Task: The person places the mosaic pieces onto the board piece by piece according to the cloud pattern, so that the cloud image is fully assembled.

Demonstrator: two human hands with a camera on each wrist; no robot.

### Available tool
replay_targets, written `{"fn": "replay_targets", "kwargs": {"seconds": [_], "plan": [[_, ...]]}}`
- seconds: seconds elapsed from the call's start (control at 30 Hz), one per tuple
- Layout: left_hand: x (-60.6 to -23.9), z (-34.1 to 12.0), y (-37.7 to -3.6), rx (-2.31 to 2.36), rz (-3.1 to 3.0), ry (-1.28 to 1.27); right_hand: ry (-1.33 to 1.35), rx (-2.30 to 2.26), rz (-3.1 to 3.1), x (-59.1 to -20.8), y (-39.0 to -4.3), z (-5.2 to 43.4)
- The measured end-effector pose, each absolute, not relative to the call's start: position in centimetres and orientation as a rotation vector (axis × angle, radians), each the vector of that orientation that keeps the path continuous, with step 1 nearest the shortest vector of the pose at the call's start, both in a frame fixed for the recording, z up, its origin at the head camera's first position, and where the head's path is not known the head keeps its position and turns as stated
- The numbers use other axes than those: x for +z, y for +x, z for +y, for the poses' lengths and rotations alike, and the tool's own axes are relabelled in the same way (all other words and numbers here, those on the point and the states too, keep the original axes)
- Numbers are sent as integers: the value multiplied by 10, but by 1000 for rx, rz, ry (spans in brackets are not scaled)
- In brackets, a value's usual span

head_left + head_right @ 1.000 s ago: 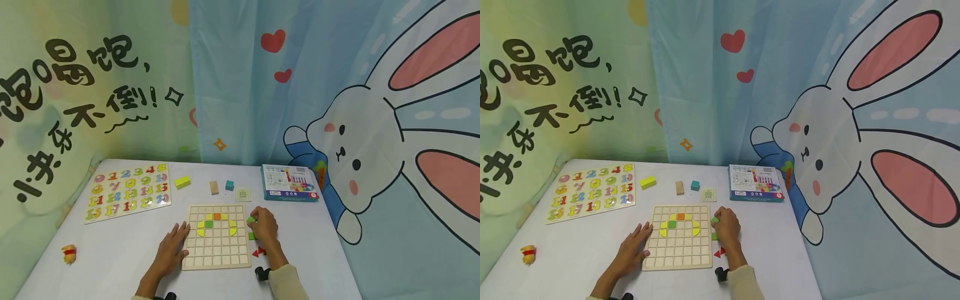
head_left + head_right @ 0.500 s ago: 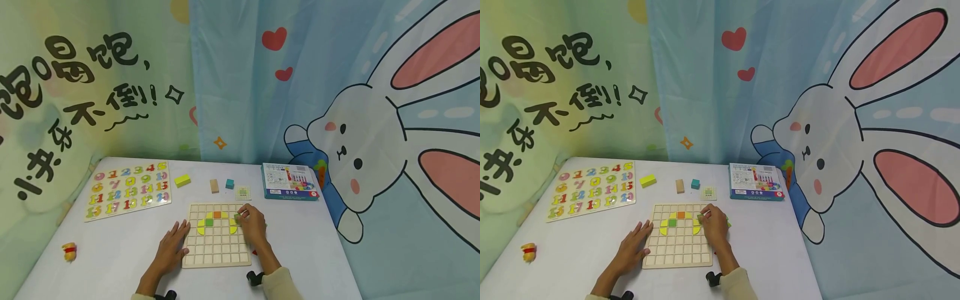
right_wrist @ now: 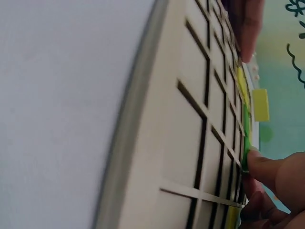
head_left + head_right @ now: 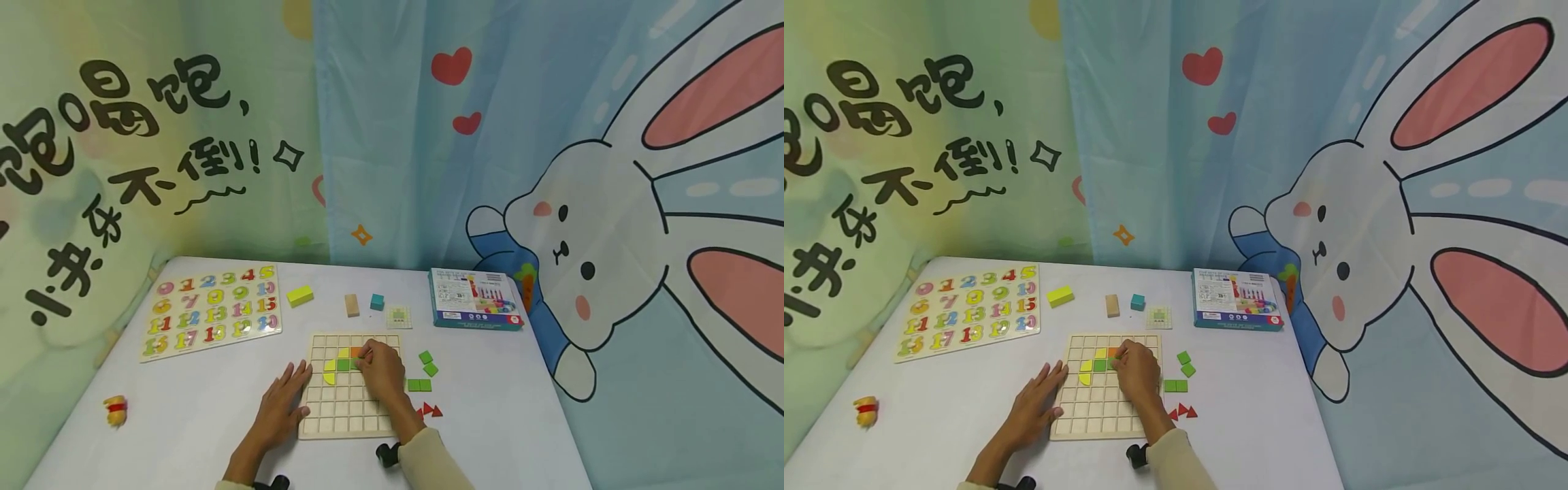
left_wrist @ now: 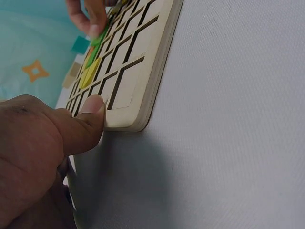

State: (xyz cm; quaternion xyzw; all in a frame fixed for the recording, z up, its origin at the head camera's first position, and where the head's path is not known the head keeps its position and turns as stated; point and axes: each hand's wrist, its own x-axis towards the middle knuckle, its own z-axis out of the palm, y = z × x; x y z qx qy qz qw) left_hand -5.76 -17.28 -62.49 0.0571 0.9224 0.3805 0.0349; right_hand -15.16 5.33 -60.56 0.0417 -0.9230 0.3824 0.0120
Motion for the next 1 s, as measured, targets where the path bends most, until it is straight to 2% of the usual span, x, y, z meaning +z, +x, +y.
{"fn": "replay_targets", "kwargs": {"seconds": [0.53, 1.0], "plan": [[-624, -172, -58, 1151, 2813, 147, 217, 1211, -2901, -604, -151, 74], [-623, -170, -58, 1124, 2820, 137, -273, 1127, -2844, -597, -168, 153]]}}
